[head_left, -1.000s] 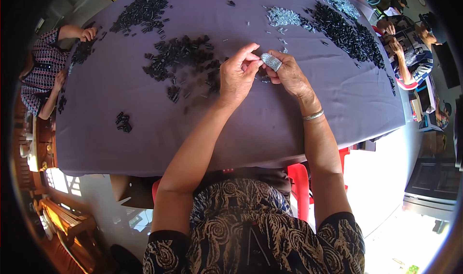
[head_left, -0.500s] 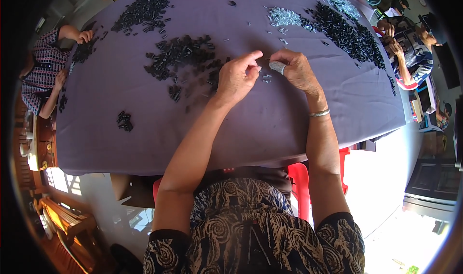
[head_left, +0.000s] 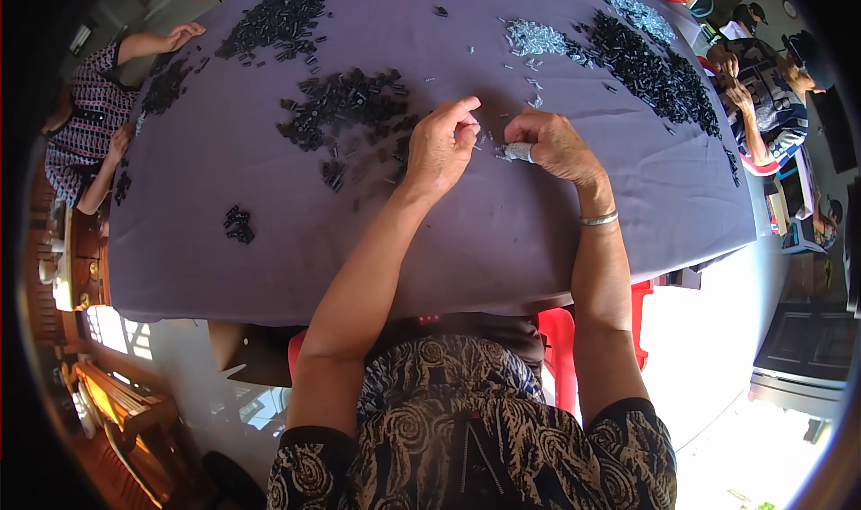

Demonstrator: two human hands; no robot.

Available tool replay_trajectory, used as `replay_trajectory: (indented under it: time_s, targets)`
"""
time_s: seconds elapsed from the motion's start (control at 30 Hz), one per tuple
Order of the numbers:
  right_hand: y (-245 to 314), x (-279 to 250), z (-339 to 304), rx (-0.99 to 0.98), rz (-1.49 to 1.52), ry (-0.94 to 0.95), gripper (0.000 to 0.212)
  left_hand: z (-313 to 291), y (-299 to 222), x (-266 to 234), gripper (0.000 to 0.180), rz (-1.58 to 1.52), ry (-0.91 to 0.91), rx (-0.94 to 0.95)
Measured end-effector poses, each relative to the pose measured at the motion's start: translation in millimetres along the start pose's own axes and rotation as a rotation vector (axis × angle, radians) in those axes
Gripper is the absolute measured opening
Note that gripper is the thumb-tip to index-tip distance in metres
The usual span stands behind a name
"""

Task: Manually inserting small plastic pieces into a silver mesh sleeve to assemble components.

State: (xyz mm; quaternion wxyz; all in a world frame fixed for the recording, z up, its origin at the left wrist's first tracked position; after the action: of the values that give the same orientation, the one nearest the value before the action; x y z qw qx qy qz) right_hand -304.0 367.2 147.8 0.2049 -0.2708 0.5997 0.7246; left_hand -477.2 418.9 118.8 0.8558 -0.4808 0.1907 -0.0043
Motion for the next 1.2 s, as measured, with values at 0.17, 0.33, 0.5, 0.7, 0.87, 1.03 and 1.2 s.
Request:
replay_trajectory:
  time_s: [0.17,0.33,0.5,0.7,0.87,1.03,1.2]
  targets:
    - [-2.7,0.9,0.4,0.009,-0.058,-0.004,0.011,0.8,-3.7,7.9,0.038,-0.03,0.033,-0.001]
    - [-6.3,-0.6,1.3,-0.014,0.069,-0.054,0.01,-1.4,-16.9,14.1,0.042,-0.155,0.151,-0.037]
    - [-3.2,3.4,4.9,-0.007,0.219,-0.03,0.011,1.0,-7.5,14.5,0.041,-0.234,0.148,-0.115]
    - [-1.4,4.7,2.4,0.146,0.479,-0.034,0.012,3.9,-0.8,14.2,0.035,-0.632,0.163,-0.321]
    - [0.9,7.1,3.8,0.186,0.694,-0.074,0.022,4.9,-4.0,12.2,0.035,-0.746,0.114,-0.369]
    - [8.5,13.7,3.4,0.192,0.563,-0.026,0.026,2.8,-7.5,13.1,0.034,-0.775,0.079,-0.319]
    - [12.6,14.1,5.2,0.154,0.434,-0.092,0.021,2.1,-3.1,13.9,0.034,-0.74,0.066,-0.392]
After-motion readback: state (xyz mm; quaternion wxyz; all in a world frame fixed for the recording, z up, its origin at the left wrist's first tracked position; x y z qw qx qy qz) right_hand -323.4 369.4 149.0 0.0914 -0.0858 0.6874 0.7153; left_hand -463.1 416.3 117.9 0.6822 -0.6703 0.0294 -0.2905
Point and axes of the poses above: each hand's wrist, its own z-axis towards the middle knuckle, its own x-axis out of the palm, y = z × x, the point moved 3 cm from there along z, towards the middle knuckle, and after that the axes turned 5 degrees about -x, right-handed, at the moved point
